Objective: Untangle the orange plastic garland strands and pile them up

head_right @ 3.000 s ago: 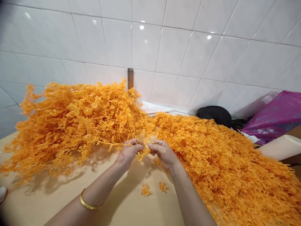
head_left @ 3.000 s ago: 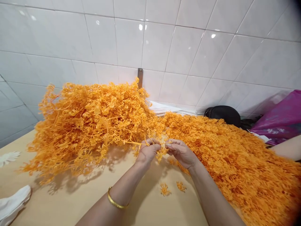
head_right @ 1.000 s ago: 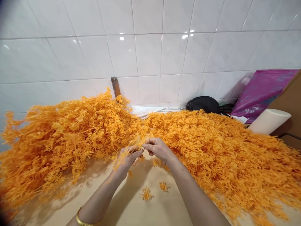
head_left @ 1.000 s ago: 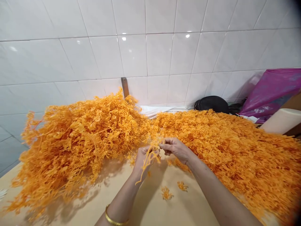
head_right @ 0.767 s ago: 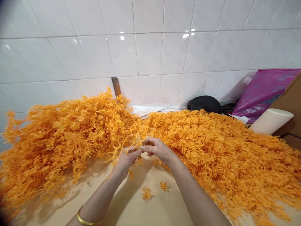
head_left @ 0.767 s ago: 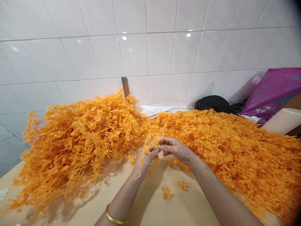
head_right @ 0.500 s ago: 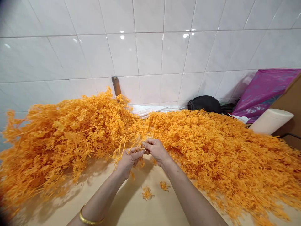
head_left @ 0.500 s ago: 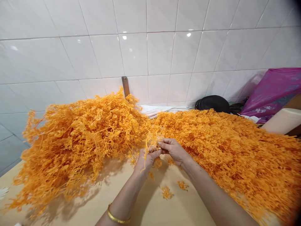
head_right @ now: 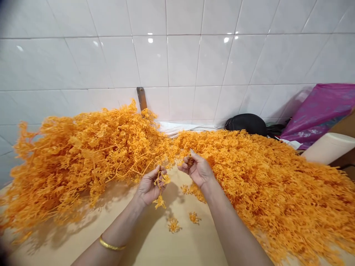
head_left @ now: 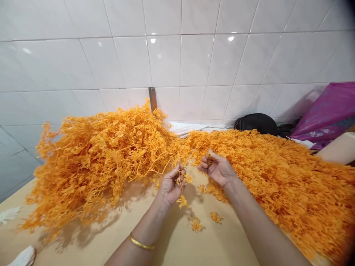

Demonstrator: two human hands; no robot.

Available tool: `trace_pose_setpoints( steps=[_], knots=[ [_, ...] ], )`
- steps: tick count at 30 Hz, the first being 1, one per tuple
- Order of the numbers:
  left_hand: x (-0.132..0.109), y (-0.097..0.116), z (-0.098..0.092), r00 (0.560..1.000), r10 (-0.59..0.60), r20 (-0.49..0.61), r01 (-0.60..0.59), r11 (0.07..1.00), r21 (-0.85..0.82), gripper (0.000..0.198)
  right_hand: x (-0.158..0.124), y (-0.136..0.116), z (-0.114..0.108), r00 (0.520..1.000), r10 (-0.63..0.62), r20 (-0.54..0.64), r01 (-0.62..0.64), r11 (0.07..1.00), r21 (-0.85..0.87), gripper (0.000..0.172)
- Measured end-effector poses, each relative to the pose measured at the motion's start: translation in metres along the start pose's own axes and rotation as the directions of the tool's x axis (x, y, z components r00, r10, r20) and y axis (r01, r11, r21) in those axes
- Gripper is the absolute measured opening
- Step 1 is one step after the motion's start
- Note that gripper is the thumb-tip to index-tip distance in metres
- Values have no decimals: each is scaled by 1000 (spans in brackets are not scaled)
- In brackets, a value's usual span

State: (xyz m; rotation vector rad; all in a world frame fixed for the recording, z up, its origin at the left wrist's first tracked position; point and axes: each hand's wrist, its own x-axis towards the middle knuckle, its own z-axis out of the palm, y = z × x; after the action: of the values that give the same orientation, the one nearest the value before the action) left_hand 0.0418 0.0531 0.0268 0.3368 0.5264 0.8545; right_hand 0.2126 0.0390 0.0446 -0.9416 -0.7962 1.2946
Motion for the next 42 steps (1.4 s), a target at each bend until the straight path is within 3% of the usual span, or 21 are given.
trace_pose_setpoints(
  steps=[3,5,9,13,18,22,25,30,35,39,42],
  knots=[
    [3,2,-1,997,34,-67,-37,998,-45,12,-5,5,10,990,139,-32,-137,988,76,7],
    [4,5,-2,996,59,-70,-64,995,-70,12,-7,12,14,982,188,-4,-188,982,17,7],
    [6,8,-3,991,115,-71,-121,989,-84,11,-9,22,20,963,248,106,-242,968,-65,9],
    [6,6,-2,974,211,-85,-213,977,-16,5,-12,29,28,947,250,204,-248,968,-34,19],
    [5,1,0,960,281,-10,-276,950,147,9,-13,33,34,971,141,193,-125,988,-92,23],
    [3,-3,1,982,185,45,-190,938,291,14,-13,29,34,987,-29,158,44,994,-98,24],
    [2,-4,1,988,134,83,-155,920,361,16,-11,28,34,987,-71,145,91,986,-138,26],
    [3,-3,-1,983,176,59,-185,887,423,13,-9,34,32,991,-110,72,124,966,-229,24],
    [4,1,-2,966,257,-38,-233,920,315,15,-9,32,26,993,38,110,-17,983,-182,28],
    [5,3,-3,980,198,31,-200,952,231,15,-8,28,19,974,174,147,-151,976,-160,24],
    [6,2,-5,986,153,63,-163,967,196,13,-8,29,19,964,190,184,-174,980,-99,25]
  ],
)
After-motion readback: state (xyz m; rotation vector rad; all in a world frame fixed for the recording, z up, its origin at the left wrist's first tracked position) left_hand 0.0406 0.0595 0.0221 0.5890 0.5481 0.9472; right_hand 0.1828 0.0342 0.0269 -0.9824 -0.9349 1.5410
